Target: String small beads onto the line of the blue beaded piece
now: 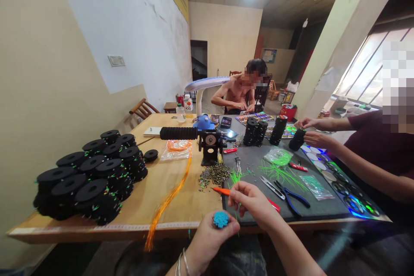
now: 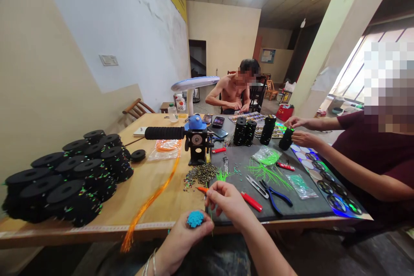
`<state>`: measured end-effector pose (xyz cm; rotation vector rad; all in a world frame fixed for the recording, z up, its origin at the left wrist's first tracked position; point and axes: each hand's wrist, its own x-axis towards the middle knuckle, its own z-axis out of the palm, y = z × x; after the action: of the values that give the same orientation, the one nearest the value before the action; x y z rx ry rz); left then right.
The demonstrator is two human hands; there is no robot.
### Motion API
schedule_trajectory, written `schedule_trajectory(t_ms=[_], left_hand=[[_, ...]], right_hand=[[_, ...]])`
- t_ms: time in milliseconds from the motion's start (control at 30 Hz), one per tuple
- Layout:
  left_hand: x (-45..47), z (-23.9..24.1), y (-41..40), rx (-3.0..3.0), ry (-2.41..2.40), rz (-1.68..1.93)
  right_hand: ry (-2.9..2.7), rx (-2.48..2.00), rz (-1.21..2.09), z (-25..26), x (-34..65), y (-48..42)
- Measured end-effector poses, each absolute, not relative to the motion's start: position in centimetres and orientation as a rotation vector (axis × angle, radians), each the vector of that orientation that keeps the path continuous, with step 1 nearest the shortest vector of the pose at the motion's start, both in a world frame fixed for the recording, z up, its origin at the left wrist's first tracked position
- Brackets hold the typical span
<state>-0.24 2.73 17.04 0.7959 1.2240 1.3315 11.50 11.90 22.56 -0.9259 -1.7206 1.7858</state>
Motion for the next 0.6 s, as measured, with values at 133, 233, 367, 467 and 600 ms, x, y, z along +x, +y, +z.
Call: schedule_trajectory(t_ms=[133, 233, 367, 467, 600], left_hand=[[-0.5, 17.3, 2.5, 0.537, 1.093, 1.328], [-1.1, 17.6, 2.3, 0.339, 1.039, 1.386], [-1.7, 17.5, 2.4, 0.204, 0.974, 1.478], [-1.8, 17.3, 2.5, 0.113, 0.977, 1.534], [-1.8, 17.1, 2.6, 0.087, 0.984, 1.564]], right_hand=[[-1.883, -1.059, 1.304, 21.1, 13.5, 12.9], [-2.021, -1.253, 0.654, 19.1, 16.7, 13.8], [-2.289, -1.414, 0.129, 16.7, 19.7, 14.2], [-2.412, -1.509, -0.064, 15.3, 20.1, 14.4], [-2.366, -1.5, -0.139, 14.0, 20.0, 15.4]])
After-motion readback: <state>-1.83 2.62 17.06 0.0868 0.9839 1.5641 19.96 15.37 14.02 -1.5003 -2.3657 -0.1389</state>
